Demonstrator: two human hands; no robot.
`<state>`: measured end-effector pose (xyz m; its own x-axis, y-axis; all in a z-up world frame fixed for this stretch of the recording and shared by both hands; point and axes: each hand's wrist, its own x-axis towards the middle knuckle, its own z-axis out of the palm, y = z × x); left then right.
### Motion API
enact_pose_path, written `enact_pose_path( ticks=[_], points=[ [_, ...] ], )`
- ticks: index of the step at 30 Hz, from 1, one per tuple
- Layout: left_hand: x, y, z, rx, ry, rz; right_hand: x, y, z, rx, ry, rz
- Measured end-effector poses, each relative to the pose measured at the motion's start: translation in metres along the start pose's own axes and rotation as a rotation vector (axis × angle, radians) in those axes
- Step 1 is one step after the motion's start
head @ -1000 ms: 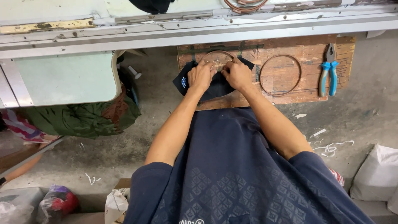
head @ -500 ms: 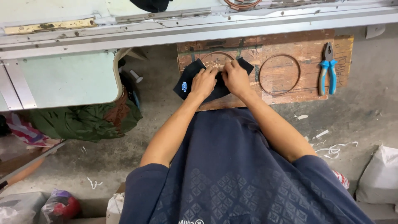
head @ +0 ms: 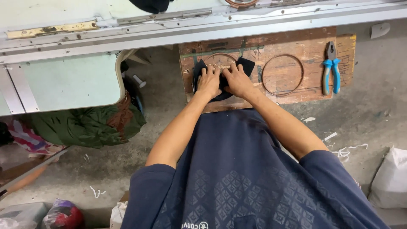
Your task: Preparing cap panels for embroidery by securing them within circular embroidery hoops.
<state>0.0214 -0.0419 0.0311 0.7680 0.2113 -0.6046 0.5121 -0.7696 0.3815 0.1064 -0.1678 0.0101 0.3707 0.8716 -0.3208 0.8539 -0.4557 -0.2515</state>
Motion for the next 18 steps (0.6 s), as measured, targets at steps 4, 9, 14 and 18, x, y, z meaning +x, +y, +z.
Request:
enact_pose_path(
  ticks=[4, 9, 14, 18],
  points=[
    [0.001, -0.001, 0.0, -0.017, 0.002, 0.01, -0.021, -0.006, -0.004, 0.022, 0.061, -0.06],
    [0.029, -0.021, 0.022, -0.084, 0.053, 0.045, -0.049, -0.01, 0.012, -0.045, 0.11, -0.207],
    [0.075, -0.042, 0.045, -0.067, 0.009, 0.092, -0.034, 0.007, 0.015, 0.104, 0.265, -0.294],
    [0.102, -0.049, 0.06, -0.026, -0.017, 0.087, -0.02, 0.015, -0.019, 0.409, 0.361, -0.297]
  ],
)
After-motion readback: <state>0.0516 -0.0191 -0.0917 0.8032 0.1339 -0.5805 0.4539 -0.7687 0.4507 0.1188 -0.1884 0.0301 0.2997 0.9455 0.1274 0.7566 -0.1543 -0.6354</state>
